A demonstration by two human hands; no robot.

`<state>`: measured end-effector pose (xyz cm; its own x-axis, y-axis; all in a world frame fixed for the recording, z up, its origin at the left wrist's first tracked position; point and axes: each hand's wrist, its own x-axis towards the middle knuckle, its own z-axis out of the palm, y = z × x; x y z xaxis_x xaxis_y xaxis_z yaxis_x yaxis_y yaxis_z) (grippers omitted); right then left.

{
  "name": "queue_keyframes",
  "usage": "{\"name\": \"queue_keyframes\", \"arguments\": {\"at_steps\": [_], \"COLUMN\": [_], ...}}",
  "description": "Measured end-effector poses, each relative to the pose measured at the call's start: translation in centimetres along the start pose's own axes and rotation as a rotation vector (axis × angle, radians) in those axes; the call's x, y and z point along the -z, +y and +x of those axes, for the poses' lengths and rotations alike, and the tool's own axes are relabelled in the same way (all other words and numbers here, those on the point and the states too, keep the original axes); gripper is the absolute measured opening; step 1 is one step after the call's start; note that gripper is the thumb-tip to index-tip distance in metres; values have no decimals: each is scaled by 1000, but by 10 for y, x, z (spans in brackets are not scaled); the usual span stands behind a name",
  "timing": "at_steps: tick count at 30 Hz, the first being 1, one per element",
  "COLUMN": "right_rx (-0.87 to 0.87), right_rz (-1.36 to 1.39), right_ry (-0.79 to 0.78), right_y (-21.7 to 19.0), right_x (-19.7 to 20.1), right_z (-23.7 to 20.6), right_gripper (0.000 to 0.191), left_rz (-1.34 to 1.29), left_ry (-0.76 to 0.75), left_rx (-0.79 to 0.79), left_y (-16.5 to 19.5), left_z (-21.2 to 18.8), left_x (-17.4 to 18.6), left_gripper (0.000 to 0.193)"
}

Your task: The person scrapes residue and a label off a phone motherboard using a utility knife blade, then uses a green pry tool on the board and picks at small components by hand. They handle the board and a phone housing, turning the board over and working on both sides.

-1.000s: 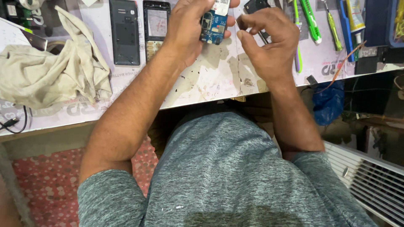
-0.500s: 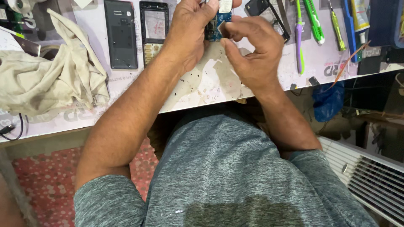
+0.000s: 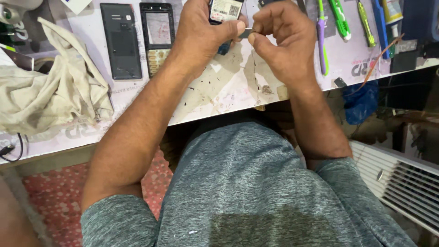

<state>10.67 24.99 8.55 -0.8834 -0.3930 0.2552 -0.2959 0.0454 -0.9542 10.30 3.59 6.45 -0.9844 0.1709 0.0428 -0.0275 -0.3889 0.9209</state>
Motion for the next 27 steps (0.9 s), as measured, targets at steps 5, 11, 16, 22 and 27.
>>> {"name": "queue_keyframes", "arguments": {"at_steps": [5, 11, 16, 22, 27], "right_rx": [52, -92, 7, 507, 717], "right_rz": [139, 250, 201, -507, -690], "right_ry": [35, 114, 128, 190, 126], "right_y": [-3, 4, 7, -12, -21], "right_x": [-11, -25, -24, -17, -18], "right_z": [7, 2, 6, 13, 17], "right_gripper": [31, 25, 13, 24, 28], "left_rz": [-48, -184, -120, -466, -533], "left_ry": [36, 20, 16, 85, 90], "left_rx": [-6, -83, -80, 247, 280], "left_y": [2, 1, 0, 2, -4], "left_z": [0, -1, -3, 7, 8], "left_x": [0, 2, 3, 9, 10], "left_gripper": [18, 13, 15, 27, 28]}}
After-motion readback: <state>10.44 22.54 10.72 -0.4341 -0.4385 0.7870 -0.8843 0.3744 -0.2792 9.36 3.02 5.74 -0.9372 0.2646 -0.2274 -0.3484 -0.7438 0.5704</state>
